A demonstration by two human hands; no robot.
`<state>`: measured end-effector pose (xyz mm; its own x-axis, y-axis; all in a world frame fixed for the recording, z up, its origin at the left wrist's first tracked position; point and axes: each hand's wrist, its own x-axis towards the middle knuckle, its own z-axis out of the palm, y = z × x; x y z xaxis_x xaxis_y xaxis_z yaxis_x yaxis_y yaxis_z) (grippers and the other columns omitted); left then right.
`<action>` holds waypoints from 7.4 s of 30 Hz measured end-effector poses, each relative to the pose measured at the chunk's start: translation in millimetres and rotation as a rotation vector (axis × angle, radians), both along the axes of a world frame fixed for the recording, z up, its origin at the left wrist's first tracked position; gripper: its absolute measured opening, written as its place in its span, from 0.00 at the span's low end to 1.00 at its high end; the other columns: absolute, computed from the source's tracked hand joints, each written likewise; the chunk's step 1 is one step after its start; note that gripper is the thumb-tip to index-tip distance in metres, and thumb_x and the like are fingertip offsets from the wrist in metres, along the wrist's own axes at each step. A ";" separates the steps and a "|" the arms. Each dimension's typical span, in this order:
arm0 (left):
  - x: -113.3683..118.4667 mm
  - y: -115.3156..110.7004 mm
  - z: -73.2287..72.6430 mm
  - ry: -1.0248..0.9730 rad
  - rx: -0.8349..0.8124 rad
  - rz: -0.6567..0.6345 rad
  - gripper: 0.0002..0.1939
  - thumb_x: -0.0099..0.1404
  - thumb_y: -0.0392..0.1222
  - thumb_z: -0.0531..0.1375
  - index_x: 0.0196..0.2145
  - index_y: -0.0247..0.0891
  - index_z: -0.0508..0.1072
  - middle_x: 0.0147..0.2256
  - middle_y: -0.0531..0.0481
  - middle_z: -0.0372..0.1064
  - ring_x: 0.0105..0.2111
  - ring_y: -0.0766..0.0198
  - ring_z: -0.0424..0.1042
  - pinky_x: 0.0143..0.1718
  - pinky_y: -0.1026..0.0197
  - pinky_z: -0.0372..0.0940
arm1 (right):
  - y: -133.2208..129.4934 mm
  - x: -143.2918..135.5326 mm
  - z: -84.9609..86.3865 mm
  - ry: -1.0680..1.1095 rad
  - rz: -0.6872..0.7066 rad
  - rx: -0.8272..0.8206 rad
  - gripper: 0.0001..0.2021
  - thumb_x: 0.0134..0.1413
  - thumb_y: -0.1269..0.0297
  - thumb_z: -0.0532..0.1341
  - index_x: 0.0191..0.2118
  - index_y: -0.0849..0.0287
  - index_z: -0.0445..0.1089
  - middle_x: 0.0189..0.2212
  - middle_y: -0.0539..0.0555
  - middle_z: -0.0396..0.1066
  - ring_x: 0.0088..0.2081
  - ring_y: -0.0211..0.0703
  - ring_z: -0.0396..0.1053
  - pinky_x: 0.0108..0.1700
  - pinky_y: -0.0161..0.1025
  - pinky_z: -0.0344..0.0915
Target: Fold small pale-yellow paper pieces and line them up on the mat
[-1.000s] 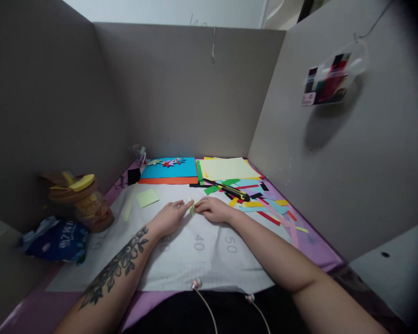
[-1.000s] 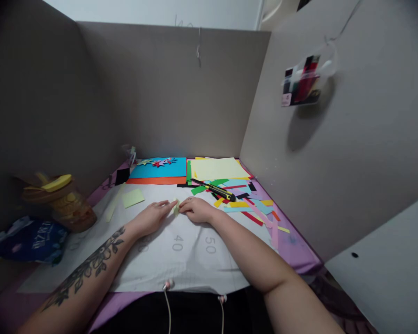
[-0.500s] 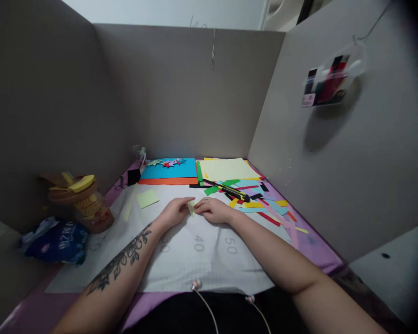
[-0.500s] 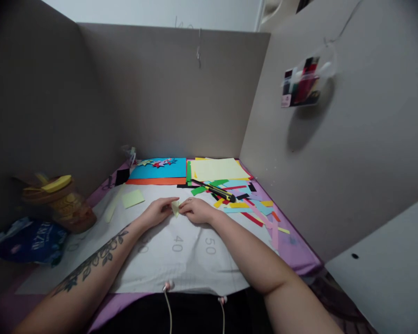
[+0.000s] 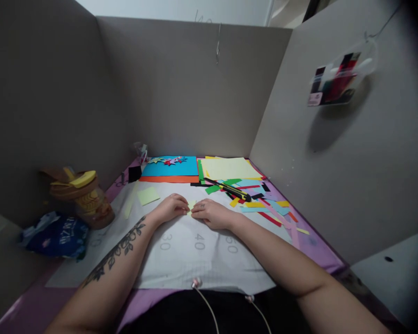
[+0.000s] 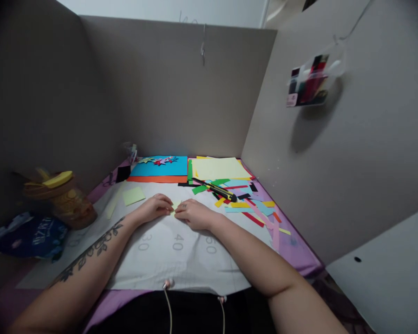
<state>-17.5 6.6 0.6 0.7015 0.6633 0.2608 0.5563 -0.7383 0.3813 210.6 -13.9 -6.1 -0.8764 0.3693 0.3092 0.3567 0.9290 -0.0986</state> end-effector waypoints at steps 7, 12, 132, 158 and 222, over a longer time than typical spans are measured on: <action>-11.1 -4.8 -2.3 -0.042 -0.112 0.275 0.19 0.60 0.40 0.52 0.48 0.41 0.71 0.39 0.47 0.74 0.37 0.60 0.71 0.40 0.62 0.63 | -0.5 1.9 -4.7 0.031 -0.044 -0.094 0.18 0.52 0.76 0.54 0.47 0.57 0.71 0.48 0.56 0.70 0.48 0.43 0.67 0.50 0.42 0.62; -8.0 -8.7 -5.8 -0.187 -0.378 0.190 0.29 0.57 0.35 0.52 0.58 0.39 0.59 0.45 0.46 0.72 0.43 0.61 0.70 0.48 0.59 0.62 | 1.5 2.1 -7.1 0.055 -0.043 -0.115 0.17 0.53 0.75 0.54 0.46 0.57 0.71 0.47 0.56 0.71 0.48 0.43 0.67 0.51 0.41 0.62; 20.1 26.4 -18.3 0.092 -0.040 0.483 0.13 0.55 0.49 0.60 0.34 0.39 0.69 0.39 0.45 0.65 0.41 0.53 0.63 0.41 0.56 0.59 | -17.5 1.6 0.6 0.035 -0.052 -0.157 0.19 0.51 0.76 0.54 0.48 0.55 0.68 0.48 0.53 0.70 0.49 0.46 0.60 0.54 0.49 0.54; 16.1 8.0 -11.4 0.005 -0.099 0.164 0.13 0.53 0.46 0.63 0.36 0.41 0.73 0.41 0.46 0.66 0.44 0.56 0.63 0.49 0.56 0.57 | -19.1 4.2 -0.6 0.160 -0.091 -0.241 0.12 0.50 0.75 0.57 0.40 0.58 0.71 0.37 0.57 0.64 0.40 0.44 0.62 0.45 0.43 0.62; 43.9 -10.2 -5.4 -0.752 -0.519 0.342 0.22 0.48 0.38 0.62 0.40 0.39 0.58 0.25 0.58 0.65 0.22 0.70 0.64 0.23 0.69 0.57 | 5.3 -16.4 -14.2 0.676 -0.644 -0.419 0.08 0.47 0.68 0.57 0.20 0.60 0.63 0.22 0.48 0.62 0.27 0.36 0.60 0.29 0.33 0.55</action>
